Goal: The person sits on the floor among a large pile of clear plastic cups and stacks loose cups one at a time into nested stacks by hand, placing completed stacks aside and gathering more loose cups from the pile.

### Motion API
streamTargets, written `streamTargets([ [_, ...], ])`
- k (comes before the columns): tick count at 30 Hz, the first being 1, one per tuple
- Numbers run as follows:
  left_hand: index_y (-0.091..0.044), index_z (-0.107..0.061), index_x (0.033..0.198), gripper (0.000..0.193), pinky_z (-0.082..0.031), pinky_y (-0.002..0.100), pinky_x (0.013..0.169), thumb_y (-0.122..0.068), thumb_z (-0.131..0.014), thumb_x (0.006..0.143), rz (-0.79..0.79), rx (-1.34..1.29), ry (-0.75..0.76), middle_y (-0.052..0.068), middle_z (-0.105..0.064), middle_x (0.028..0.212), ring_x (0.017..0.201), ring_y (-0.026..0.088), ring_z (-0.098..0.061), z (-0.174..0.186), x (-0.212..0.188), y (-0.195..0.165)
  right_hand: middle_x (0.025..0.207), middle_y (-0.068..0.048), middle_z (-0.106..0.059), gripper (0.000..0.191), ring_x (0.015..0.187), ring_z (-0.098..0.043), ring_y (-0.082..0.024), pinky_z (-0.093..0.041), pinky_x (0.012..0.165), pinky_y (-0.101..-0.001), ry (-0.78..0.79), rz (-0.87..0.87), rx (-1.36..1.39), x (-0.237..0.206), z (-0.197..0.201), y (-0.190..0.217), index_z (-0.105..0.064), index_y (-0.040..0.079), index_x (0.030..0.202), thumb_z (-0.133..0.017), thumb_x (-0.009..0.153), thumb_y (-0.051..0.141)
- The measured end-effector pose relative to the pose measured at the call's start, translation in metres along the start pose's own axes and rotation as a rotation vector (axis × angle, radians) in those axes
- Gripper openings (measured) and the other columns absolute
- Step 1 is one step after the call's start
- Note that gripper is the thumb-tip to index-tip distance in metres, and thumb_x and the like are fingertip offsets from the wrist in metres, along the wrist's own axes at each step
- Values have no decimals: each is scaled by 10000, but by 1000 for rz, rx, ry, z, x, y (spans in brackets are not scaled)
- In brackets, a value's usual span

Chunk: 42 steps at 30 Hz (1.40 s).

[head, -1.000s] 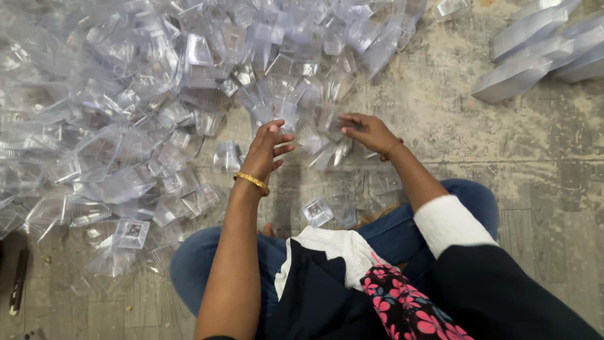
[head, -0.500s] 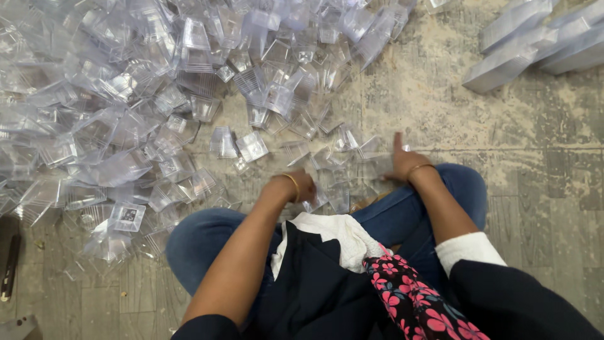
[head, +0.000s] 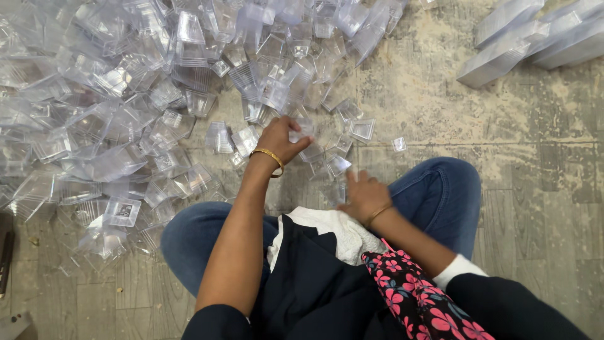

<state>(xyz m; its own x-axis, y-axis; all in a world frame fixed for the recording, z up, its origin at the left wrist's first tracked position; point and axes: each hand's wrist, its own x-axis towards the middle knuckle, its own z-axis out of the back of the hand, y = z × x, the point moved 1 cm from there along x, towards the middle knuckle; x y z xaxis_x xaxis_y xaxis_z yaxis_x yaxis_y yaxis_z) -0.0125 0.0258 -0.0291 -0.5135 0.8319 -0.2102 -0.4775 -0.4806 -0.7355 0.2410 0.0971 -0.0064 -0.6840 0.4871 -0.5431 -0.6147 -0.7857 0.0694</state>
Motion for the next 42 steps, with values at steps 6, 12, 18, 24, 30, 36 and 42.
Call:
streamTargets([
  [6,-79,-604,1081,412,-541,394,884,-194,-821,750,-230,-170,-228,168,-563,1118,1056,321,-575,10,2,6,1145,-79,-664,511,1063,-621,-348,-526,787,-515,-324,87,82,34,-30,19,-656,193,1153,-847,697,320],
  [12,-95,-522,1138,461,-551,321,808,-241,-794,796,-123,-443,-96,97,-638,1126,1043,201,-645,18,5,-8,943,-90,-711,291,841,-691,-321,-539,747,-477,-394,97,377,59,-18,-36,-725,123,979,-824,770,300],
  [18,-112,-443,1260,594,-541,296,688,-320,-791,827,47,-709,68,66,-667,1075,799,115,-638,26,1,-24,906,-87,-734,151,863,-721,-284,-561,850,-427,-502,269,225,30,-19,-9,-757,167,1052,-730,917,228],
  [24,-84,-540,1350,624,-501,222,726,-408,-797,883,29,-798,-90,48,-737,1021,841,71,-630,35,6,-21,1023,-145,-767,311,938,-723,-328,-526,804,-535,-814,483,129,18,-1,-4,-768,155,937,-748,649,269],
  [30,-65,-683,1250,542,-543,280,705,-502,-695,928,115,-1102,-120,33,-687,1035,862,92,-636,40,6,-21,1023,-139,-768,160,928,-751,-263,-581,850,-362,-627,-205,662,67,34,-75,-751,106,1095,-692,971,190],
  [36,-78,-615,1164,484,-660,363,707,-474,-697,897,157,-1242,-54,56,-660,1078,900,182,-738,40,3,-27,998,-170,-704,254,858,-698,-314,-573,757,-382,-708,236,650,78,10,-66,-734,39,1026,-786,782,84],
  [42,-33,-631,1159,560,-632,335,602,-502,-733,869,293,-927,29,146,-729,1023,811,198,-733,26,4,-20,1008,-125,-742,161,880,-728,-287,-589,800,-372,-818,75,585,89,3,-76,-768,73,1033,-744,895,-7],
])
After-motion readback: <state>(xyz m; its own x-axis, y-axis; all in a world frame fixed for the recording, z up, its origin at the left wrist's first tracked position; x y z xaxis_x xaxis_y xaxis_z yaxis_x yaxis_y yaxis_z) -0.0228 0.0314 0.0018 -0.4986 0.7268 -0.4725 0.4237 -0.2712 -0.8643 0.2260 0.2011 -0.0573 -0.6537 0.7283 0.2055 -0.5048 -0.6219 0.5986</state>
